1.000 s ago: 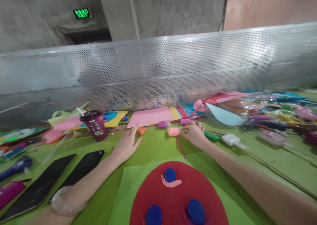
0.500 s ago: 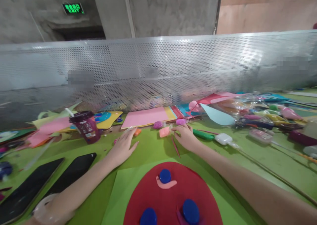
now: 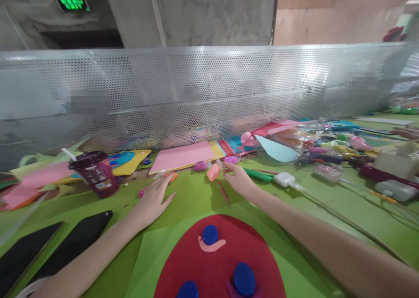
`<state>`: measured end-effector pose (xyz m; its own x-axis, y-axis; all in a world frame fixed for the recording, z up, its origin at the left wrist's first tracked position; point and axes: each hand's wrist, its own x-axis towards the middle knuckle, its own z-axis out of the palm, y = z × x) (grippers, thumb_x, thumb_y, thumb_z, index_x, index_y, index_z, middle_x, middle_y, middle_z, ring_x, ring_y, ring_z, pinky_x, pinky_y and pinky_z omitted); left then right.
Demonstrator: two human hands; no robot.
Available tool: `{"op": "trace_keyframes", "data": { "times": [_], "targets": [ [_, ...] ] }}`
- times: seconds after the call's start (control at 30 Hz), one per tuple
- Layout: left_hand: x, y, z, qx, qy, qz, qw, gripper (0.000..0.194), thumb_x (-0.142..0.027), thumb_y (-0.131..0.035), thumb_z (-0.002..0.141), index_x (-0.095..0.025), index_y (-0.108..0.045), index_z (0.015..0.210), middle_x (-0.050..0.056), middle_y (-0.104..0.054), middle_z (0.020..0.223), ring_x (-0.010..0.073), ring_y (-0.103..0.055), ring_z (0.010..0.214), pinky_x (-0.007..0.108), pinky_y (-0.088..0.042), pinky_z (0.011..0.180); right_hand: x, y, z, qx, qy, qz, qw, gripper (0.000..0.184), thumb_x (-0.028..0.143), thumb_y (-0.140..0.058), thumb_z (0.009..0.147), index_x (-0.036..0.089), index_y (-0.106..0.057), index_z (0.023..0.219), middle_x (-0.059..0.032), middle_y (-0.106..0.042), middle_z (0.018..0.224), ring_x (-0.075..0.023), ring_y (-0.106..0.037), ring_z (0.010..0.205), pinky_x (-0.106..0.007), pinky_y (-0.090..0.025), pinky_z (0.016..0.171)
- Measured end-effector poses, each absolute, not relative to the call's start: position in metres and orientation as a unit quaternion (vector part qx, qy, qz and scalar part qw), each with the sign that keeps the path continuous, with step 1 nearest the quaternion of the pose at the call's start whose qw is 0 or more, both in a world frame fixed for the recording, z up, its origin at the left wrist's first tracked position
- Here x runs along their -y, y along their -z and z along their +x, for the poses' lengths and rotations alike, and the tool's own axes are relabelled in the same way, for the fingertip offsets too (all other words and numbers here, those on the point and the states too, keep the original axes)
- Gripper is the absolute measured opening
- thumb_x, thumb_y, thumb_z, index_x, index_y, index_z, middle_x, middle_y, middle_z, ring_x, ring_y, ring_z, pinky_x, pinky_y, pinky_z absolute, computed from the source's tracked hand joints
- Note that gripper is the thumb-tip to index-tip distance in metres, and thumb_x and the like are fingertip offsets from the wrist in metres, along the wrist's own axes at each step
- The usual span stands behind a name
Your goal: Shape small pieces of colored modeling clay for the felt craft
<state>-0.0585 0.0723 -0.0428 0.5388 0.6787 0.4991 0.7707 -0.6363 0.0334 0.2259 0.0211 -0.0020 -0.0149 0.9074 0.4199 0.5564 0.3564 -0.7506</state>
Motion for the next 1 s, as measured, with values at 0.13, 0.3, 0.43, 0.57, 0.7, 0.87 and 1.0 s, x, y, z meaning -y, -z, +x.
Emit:
{"op": "trace_keyframes", "data": {
  "times": [0.13,0.3,0.43,0.57,0.7,0.87,1.0],
  "targets": [
    [-0.074,0.045,-0.059,0.412,0.234,-0.876,0.095,0.054,-0.039,-0.037,0.087,-0.016,-0.027,0.135,0.016,-0.045,0.133,0.0286,-0.040,0.124,0.047,-0.034,0.101,-0.013,-0.004,0.221,0.686,-0.261,-0.497,0.463,0.024,0.031,-0.051,0.090,0.014,-0.056,0.107,-0.0061,-0.059,0.105,-0.0177,-0.058,0.092,-0.039,-0.048,0.081],
    [-0.075,0.046,-0.060,0.409,0.233,-0.877,0.101,0.052,-0.037,-0.036,0.087,-0.016,-0.027,0.134,0.015,-0.047,0.131,0.0282,-0.040,0.125,0.047,-0.034,0.101,-0.014,-0.001,0.219,0.683,-0.302,-0.492,0.447,0.024,0.030,-0.052,0.089,0.014,-0.056,0.105,-0.0053,-0.060,0.101,-0.0172,-0.059,0.088,-0.038,-0.049,0.078],
    [-0.074,0.045,-0.061,0.408,0.229,-0.879,0.094,0.052,-0.038,-0.037,0.087,-0.017,-0.028,0.134,0.014,-0.047,0.131,0.0278,-0.042,0.123,0.046,-0.036,0.100,-0.017,0.005,0.219,0.677,-0.317,-0.499,0.439,0.027,0.031,-0.053,0.088,0.014,-0.054,0.109,-0.0058,-0.058,0.105,-0.0173,-0.059,0.088,-0.038,-0.049,0.077],
    [-0.073,0.045,-0.060,0.409,0.216,-0.883,0.073,0.053,-0.038,-0.036,0.087,-0.016,-0.027,0.135,0.015,-0.048,0.131,0.0268,-0.042,0.123,0.044,-0.036,0.100,-0.020,0.009,0.220,0.659,-0.309,-0.520,0.447,0.032,0.031,-0.052,0.089,0.016,-0.049,0.117,-0.0073,-0.055,0.110,-0.0175,-0.058,0.089,-0.037,-0.050,0.075],
    [-0.072,0.044,-0.059,0.410,0.219,-0.883,0.063,0.052,-0.039,-0.036,0.088,-0.017,-0.028,0.135,0.013,-0.052,0.126,0.0261,-0.046,0.120,0.044,-0.038,0.098,-0.021,0.008,0.223,0.687,-0.302,-0.513,0.416,0.026,0.031,-0.052,0.089,0.015,-0.055,0.109,-0.0053,-0.059,0.103,-0.0167,-0.059,0.086,-0.037,-0.050,0.075],
    [-0.072,0.044,-0.059,0.404,0.223,-0.885,0.069,0.054,-0.039,-0.036,0.087,-0.017,-0.027,0.135,0.014,-0.051,0.127,0.0266,-0.042,0.123,0.044,-0.037,0.099,-0.020,0.014,0.223,0.706,-0.283,-0.521,0.388,0.025,0.031,-0.053,0.088,0.015,-0.055,0.107,-0.0061,-0.058,0.106,-0.0181,-0.058,0.091,-0.038,-0.049,0.078],
    [-0.073,0.047,-0.061,0.392,0.227,-0.888,0.074,0.054,-0.039,-0.037,0.087,-0.018,-0.026,0.136,0.013,-0.050,0.128,0.0266,-0.042,0.123,0.044,-0.037,0.099,-0.020,0.015,0.220,0.699,-0.261,-0.550,0.374,0.026,0.032,-0.053,0.088,0.015,-0.055,0.108,-0.0062,-0.057,0.107,-0.0178,-0.058,0.090,-0.038,-0.050,0.076]
  ]
}}
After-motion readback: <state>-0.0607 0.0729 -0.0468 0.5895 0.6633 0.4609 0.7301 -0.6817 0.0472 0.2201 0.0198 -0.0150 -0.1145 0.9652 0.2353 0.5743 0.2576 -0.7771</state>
